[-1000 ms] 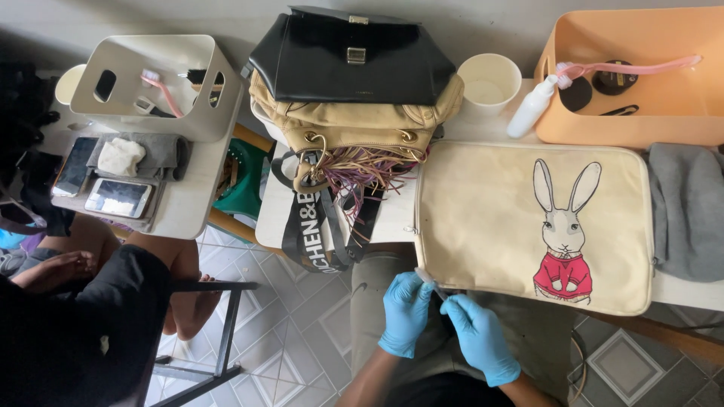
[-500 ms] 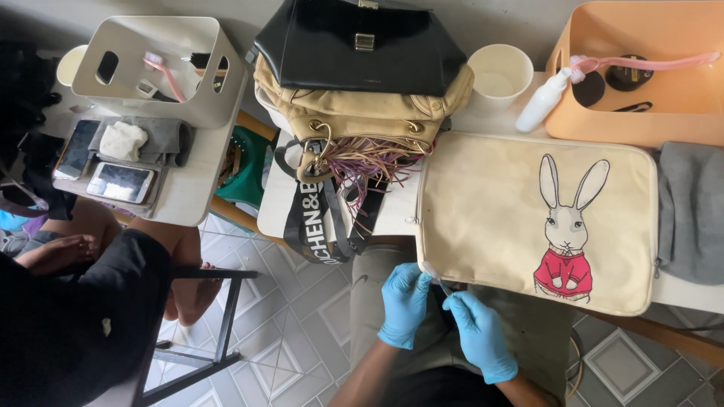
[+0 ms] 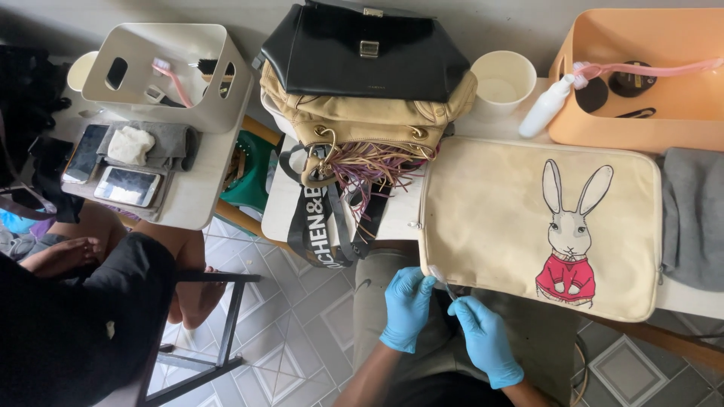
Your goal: The person is cleaning a white pouch with a rabbit design using a small brush and a cleaning cloth at a repair bench.
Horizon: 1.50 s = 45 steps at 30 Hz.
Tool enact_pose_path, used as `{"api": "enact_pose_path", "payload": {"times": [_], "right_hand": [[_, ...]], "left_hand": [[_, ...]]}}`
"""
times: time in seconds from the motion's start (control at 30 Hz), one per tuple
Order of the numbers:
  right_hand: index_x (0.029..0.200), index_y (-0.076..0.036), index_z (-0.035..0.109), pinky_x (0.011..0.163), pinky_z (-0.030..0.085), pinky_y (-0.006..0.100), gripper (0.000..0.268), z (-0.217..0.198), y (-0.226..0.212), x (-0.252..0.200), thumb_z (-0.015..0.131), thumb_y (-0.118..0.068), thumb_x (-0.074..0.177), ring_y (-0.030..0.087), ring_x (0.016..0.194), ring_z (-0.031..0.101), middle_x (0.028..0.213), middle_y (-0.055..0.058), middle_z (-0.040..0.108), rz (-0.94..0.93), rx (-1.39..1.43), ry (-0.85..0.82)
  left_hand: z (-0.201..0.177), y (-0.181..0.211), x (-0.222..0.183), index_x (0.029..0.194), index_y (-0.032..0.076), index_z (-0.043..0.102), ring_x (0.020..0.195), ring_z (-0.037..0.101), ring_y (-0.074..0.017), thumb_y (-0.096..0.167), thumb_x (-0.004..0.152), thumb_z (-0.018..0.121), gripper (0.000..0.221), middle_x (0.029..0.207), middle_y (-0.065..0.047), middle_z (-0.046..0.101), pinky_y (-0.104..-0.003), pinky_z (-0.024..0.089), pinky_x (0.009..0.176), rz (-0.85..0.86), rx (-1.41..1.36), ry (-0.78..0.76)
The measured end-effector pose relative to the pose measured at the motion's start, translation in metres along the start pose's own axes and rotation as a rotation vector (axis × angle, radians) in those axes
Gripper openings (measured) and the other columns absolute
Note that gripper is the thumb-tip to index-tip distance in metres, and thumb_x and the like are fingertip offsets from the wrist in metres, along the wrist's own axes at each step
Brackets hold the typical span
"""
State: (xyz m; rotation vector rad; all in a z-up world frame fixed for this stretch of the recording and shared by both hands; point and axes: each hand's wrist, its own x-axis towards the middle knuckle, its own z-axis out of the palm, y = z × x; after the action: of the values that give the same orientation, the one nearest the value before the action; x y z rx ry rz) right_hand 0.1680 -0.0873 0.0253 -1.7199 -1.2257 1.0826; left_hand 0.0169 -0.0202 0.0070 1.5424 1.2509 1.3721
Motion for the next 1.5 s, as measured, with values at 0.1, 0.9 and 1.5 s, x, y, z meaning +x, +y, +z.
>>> {"api": "enact_pose_path", "payload": {"times": [0.1,0.9,1.5], "right_hand": [[0.085,-0.012,0.074,0.077,0.054,0.031,0.032,-0.001,-0.005,0.001,0.052,-0.030,0.101,0.015,0.072,0.066,0.080,-0.001,0.077,0.019,-0.034,0.001],[0.085,-0.013,0.077,0.076,0.054,0.031,0.029,-0.006,-0.007,-0.005,0.057,-0.030,0.098,0.015,0.072,0.068,0.077,0.001,0.079,0.124,-0.092,-0.054],[0.084,-0.013,0.075,0.074,0.054,0.029,0.032,-0.008,0.003,-0.002,0.054,-0.030,0.100,0.014,0.069,0.065,0.075,-0.002,0.076,-0.027,-0.060,-0.016]], "left_hand": [[0.002,-0.001,-0.005,0.103,0.014,0.074,0.087,0.067,-0.0199,0.032,0.101,0.064,0.021,0.092,0.000,0.071,-0.034,0.058,0.077,0.075,0.038,-0.009],[-0.003,0.013,-0.002,0.099,0.019,0.074,0.086,0.066,-0.0179,0.033,0.103,0.061,0.019,0.088,0.004,0.071,-0.033,0.057,0.078,0.091,0.037,-0.014],[0.001,0.002,-0.004,0.103,0.016,0.076,0.087,0.066,-0.0174,0.036,0.100,0.064,0.024,0.090,0.002,0.072,-0.033,0.058,0.078,0.011,0.009,0.007]]}}
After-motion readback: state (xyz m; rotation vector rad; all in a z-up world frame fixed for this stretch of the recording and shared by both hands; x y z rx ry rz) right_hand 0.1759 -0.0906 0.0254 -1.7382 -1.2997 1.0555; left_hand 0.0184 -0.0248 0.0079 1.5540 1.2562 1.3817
